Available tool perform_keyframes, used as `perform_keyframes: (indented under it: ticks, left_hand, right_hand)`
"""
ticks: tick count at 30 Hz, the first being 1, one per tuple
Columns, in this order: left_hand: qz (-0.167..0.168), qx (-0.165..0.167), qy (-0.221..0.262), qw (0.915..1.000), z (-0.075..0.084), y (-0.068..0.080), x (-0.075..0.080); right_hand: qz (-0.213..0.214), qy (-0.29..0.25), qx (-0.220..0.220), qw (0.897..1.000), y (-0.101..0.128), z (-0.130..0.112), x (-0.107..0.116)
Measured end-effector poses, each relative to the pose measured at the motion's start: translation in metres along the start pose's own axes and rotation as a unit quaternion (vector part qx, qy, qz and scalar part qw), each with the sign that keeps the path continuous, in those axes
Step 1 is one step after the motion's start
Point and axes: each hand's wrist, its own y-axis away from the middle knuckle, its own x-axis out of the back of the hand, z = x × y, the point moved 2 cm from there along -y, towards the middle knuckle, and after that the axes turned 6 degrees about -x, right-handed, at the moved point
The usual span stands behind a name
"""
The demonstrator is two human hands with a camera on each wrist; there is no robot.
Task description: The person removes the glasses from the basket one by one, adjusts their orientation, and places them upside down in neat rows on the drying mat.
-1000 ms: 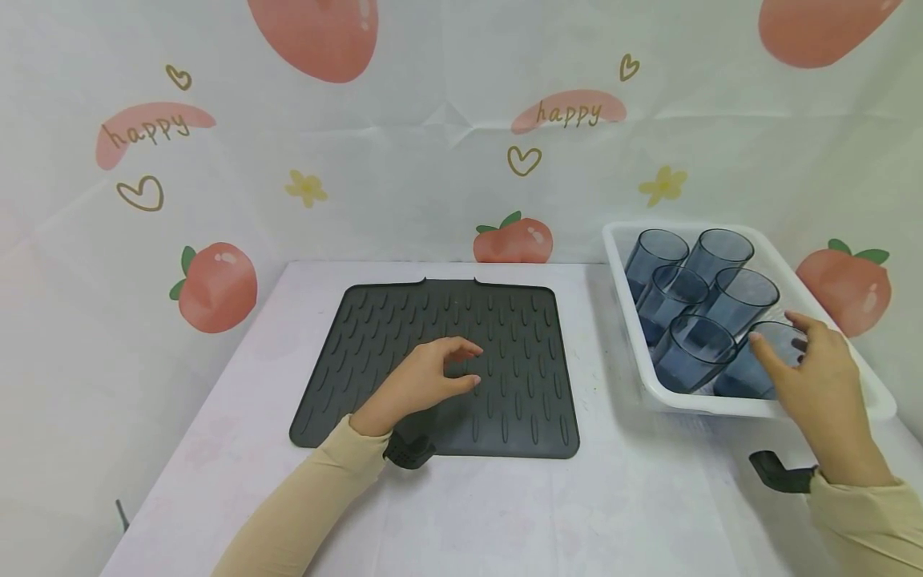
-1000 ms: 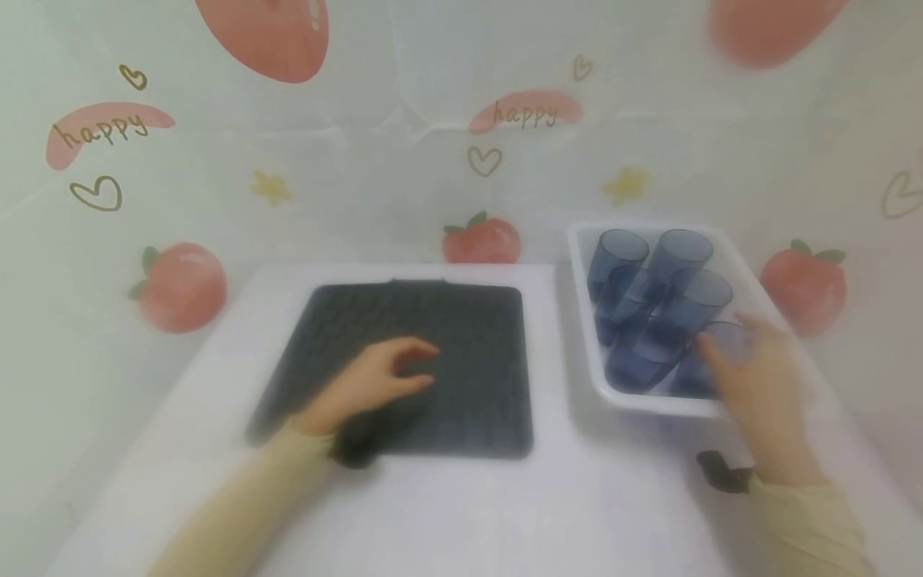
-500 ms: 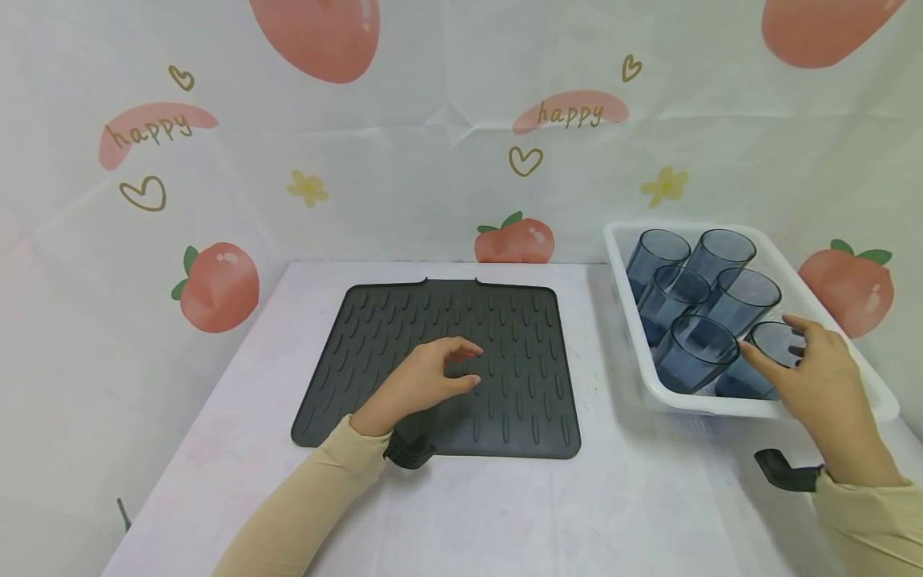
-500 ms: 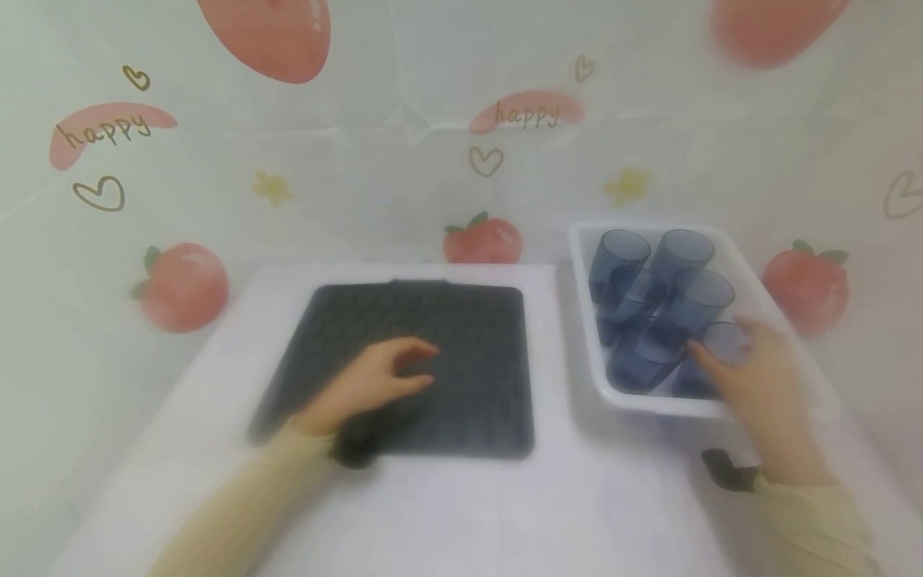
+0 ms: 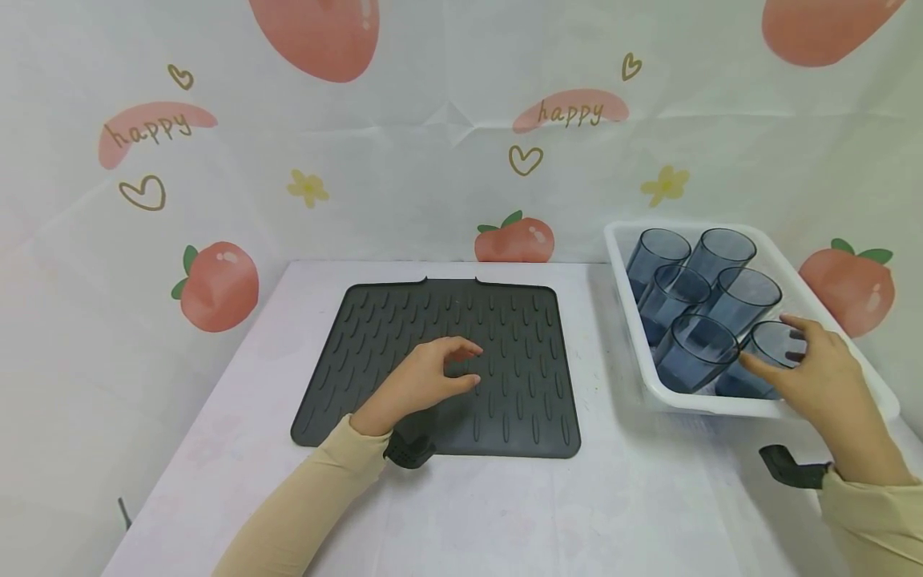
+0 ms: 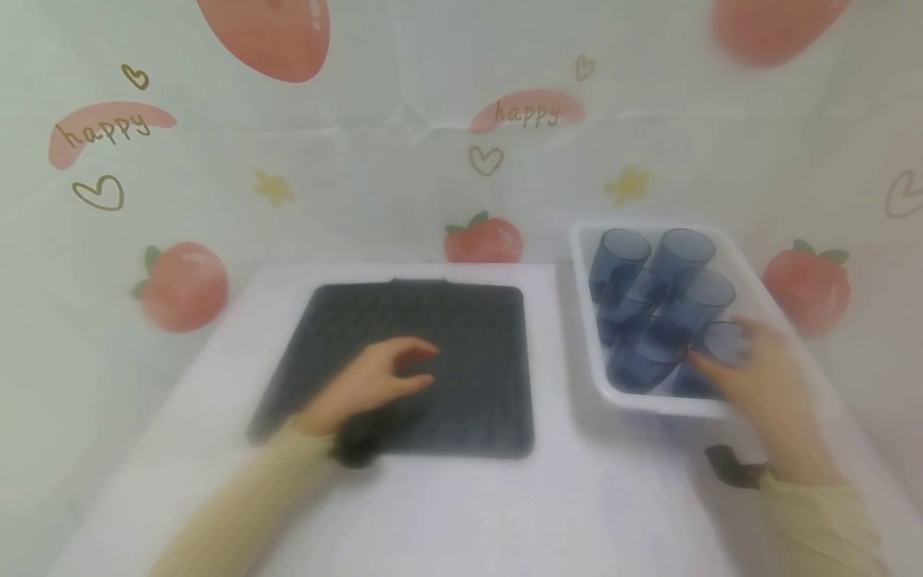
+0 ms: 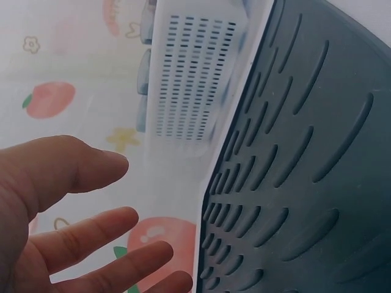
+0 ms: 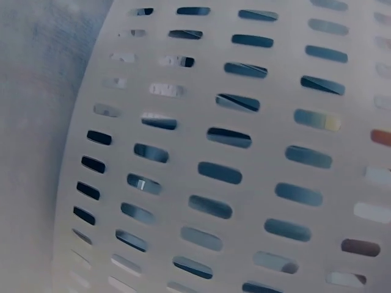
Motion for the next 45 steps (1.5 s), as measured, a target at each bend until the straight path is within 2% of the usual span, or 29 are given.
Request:
perform_keyframes:
  ticks: [8,14,27,42,45]
  left_hand:
    - [0.002,-0.003,-0.006,1.0000,-0.001,0.000,0.000]
    - [0.003,0.005,-0.011,0.9999,-0.001,0.000,0.000]
    - [0.006,0.001,-0.011,0.9999,-0.002,-0.001,0.001]
    - [0.004,-0.002,-0.009,0.9999,-0.002,-0.002,0.001]
    - [0.002,-0.003,-0.006,1.0000,-0.001,-0.002,0.001]
  right_hand:
    - [-0.040,0.029,-0.002,0.999,0.001,-0.002,0.005]
    - [-0.029,0.019,0.020,0.999,-0.002,0.004,0.006]
    - [-0.019,0.011,0.021,1.000,0.001,-0.001,0.014]
    - [-0.002,-0.007,-0.039,0.999,0.011,-0.008,0.033]
    - [0.005,-0.026,-0.052,0.998,0.016,-0.012,0.039]
